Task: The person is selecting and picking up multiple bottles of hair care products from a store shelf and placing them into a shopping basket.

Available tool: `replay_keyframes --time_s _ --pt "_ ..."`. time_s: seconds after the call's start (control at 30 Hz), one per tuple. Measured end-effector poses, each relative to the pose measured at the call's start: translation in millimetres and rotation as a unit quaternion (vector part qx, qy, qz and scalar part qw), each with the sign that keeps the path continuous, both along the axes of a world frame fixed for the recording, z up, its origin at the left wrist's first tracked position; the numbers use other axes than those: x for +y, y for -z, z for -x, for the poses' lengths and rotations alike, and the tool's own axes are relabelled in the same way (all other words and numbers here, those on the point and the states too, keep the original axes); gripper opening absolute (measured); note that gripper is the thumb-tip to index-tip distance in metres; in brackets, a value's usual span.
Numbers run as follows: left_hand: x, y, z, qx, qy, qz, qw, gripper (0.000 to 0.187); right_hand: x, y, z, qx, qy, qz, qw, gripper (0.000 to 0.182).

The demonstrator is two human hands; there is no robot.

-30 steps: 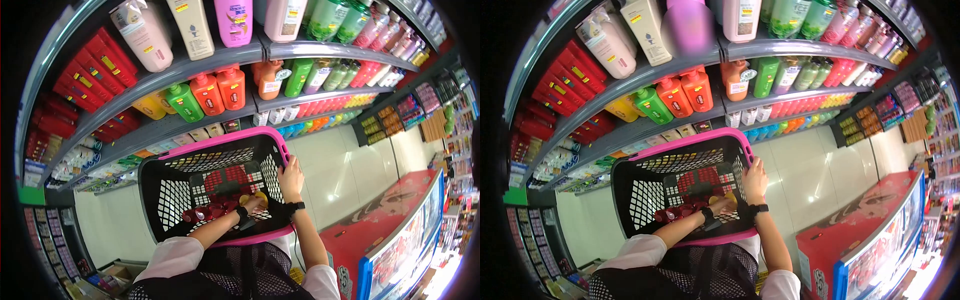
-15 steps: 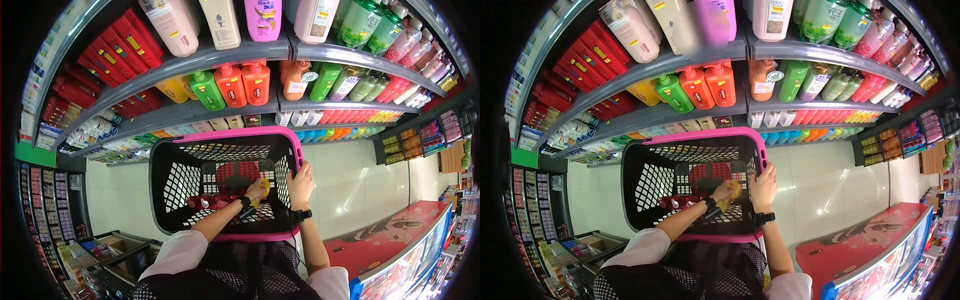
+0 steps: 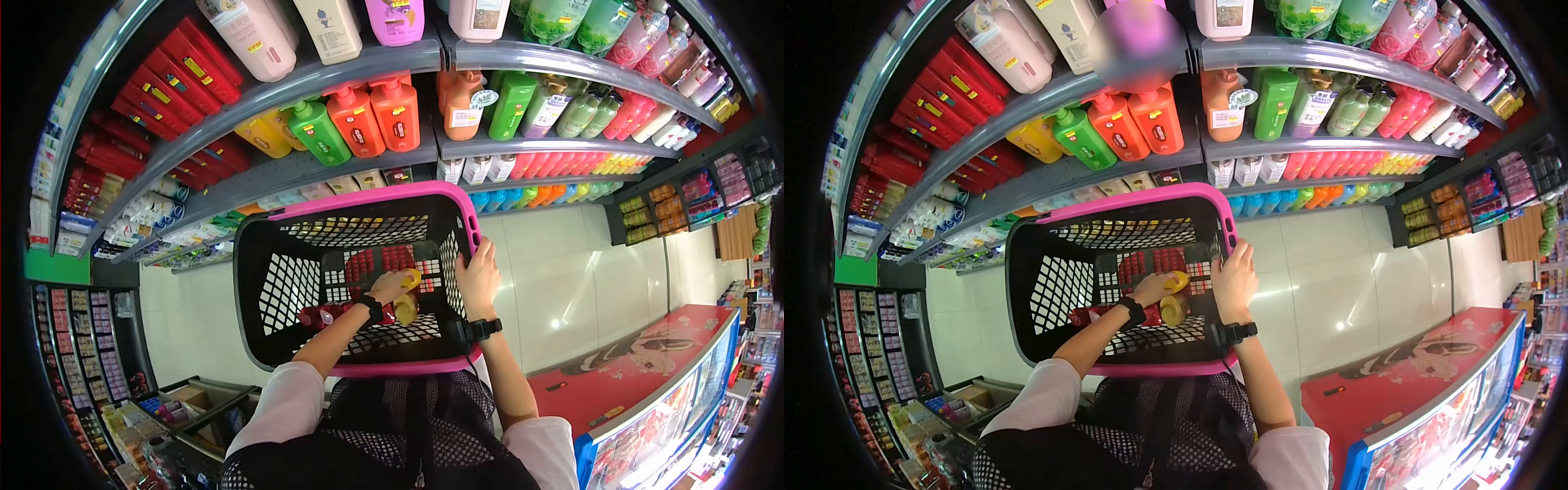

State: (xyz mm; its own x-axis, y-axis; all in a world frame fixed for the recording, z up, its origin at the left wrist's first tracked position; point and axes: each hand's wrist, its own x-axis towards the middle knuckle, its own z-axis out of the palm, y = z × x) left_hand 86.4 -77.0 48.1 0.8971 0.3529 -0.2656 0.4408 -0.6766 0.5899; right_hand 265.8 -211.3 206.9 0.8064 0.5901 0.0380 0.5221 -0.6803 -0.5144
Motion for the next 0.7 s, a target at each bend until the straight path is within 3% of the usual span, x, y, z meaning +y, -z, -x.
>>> replay_keyframes --time_s 0.13,0.2,0.33,0.5,0.7 --pt "-3 -8 7 0.026 -0.065 0.03 0.997 0.055 -1 1 1 0.009 -0.002 -0.011 1.0 0.049" --pt "-6 -11 9 0.125 -0.101 0.068 0.985 0.066 -6 4 1 0.006 -0.002 -0.011 1.0 0.05" --pt "-12 2 22 0.149 -0.136 0.088 0.976 0.067 -11 5 5 0.007 -0.001 -0.012 1.0 0.05" --pt "-11 23 34 0.067 -0.172 -0.047 0.982 0.066 -2 -3 1 0.008 0.0 -0.021 1.0 0.051" --pt "-11 41 39 0.05 -0.152 -0.036 0.986 0.064 -3 -2 -1 0.003 0.006 -0.016 1.0 0.051"
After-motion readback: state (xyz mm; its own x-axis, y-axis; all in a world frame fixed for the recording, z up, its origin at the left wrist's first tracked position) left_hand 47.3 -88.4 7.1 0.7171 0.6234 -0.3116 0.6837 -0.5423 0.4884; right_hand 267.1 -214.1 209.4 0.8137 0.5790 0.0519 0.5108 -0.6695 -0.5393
